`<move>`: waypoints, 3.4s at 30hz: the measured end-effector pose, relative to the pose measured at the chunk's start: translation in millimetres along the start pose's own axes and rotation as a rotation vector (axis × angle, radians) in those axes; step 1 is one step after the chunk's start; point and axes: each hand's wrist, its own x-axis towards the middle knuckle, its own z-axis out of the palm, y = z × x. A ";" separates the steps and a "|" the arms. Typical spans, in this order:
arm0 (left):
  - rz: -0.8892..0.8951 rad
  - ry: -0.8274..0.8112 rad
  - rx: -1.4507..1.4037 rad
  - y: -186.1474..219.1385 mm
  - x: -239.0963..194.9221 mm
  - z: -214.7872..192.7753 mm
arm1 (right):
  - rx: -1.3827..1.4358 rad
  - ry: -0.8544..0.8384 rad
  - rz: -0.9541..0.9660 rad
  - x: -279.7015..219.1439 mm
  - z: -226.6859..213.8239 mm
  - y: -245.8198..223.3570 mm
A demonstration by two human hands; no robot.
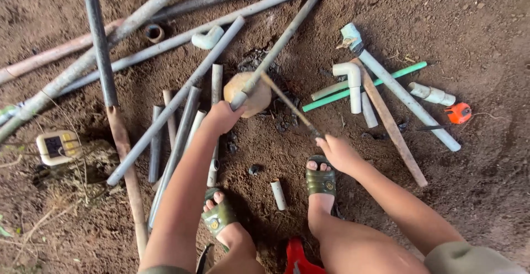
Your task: The person uses a knife to cut into a coconut placed on the ground. They also pick up and examine various PVC pipes and fittings scattered around the work area.
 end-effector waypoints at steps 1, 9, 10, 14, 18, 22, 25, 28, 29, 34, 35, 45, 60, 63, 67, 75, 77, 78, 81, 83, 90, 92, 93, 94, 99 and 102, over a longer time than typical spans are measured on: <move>-0.007 -0.007 -0.008 -0.4 -3.6 5.5 | -0.007 -0.010 0.003 -2.4 -4.2 0.6; 0.056 0.189 0.297 4.9 -12.1 9.0 | -0.151 0.029 -0.080 28.6 -7.6 -31.1; 0.055 0.184 0.295 0.7 -6.1 16.4 | -0.152 0.025 -0.077 30.6 -6.6 -32.6; 0.083 0.356 0.461 -8.6 2.3 36.3 | -0.169 0.044 -0.165 37.1 0.5 -29.8; 0.084 0.467 0.534 -9.8 -1.3 44.3 | -0.204 0.076 -0.198 34.1 -3.1 -31.4; 0.104 0.604 0.661 -28.4 16.4 62.8 | -0.214 0.061 -0.221 34.3 -2.1 -32.1; 0.195 0.751 0.745 -33.8 22.5 67.2 | -0.222 0.052 -0.213 36.1 0.4 -30.8; 0.223 0.700 0.661 -26.8 17.4 64.0 | -0.165 0.036 -0.199 34.3 -2.1 -33.2; 0.236 0.689 0.648 -25.1 17.0 64.3 | -0.161 0.040 -0.191 30.6 -5.8 -36.7; 0.238 0.637 0.531 -17.8 13.1 62.0 | -0.136 0.032 -0.181 20.9 -15.2 -47.5; 0.270 0.629 0.501 -18.1 13.8 60.6 | -0.131 0.034 -0.160 19.6 -17.6 -50.5; 0.252 0.544 0.546 -26.3 6.0 56.5 | -0.074 0.062 -0.128 19.1 -7.8 -32.7; 0.271 -0.084 -0.439 -46.9 -3.8 35.9 | 0.388 0.358 -0.348 27.9 26.9 24.3; 0.322 -0.243 -0.684 -49.0 -24.8 37.0 | 0.427 0.336 -0.387 30.4 29.2 41.4; 0.237 -0.356 -0.965 -35.5 -58.8 29.1 | 0.415 0.307 -0.398 14.8 28.5 41.9; 0.199 -0.467 -1.277 -40.2 -57.0 41.2 | 0.297 0.296 -0.387 11.7 35.0 47.5; 0.176 -0.464 -1.261 -40.7 -55.2 39.3 | 0.288 0.286 -0.374 7.3 34.9 42.4; 0.166 -0.452 -1.258 -38.5 -52.7 37.4 | 0.265 0.276 -0.373 7.7 30.1 39.7; 0.093 -0.405 -1.155 -52.8 -46.8 39.3 | 0.247 0.277 -0.387 4.0 30.4 37.7; 0.083 -0.398 -1.198 -54.9 -46.5 43.0 | 0.257 0.275 -0.381 9.0 32.3 47.2; 0.156 -0.169 -1.077 -49.3 -40.7 37.6 | 0.263 0.283 -0.295 5.2 28.1 47.9; 0.096 0.007 -0.851 -52.8 -23.6 44.8 | 0.255 0.291 -0.285 4.6 25.4 49.8; 0.039 0.178 -0.618 -53.6 -14.7 48.3 | 0.248 0.299 -0.273 3.9 24.5 51.4; 0.045 0.167 -0.606 -49.5 -22.4 37.8 | 0.259 0.307 -0.262 1.1 20.3 48.6; -0.055 0.467 -0.064 -39.3 -37.7 0.8 | 0.240 0.376 -0.135 -2.3 7.7 64.9; -0.074 0.532 0.126 -53.7 -13.0 3.9 | 0.232 0.404 -0.064 5.5 4.6 86.5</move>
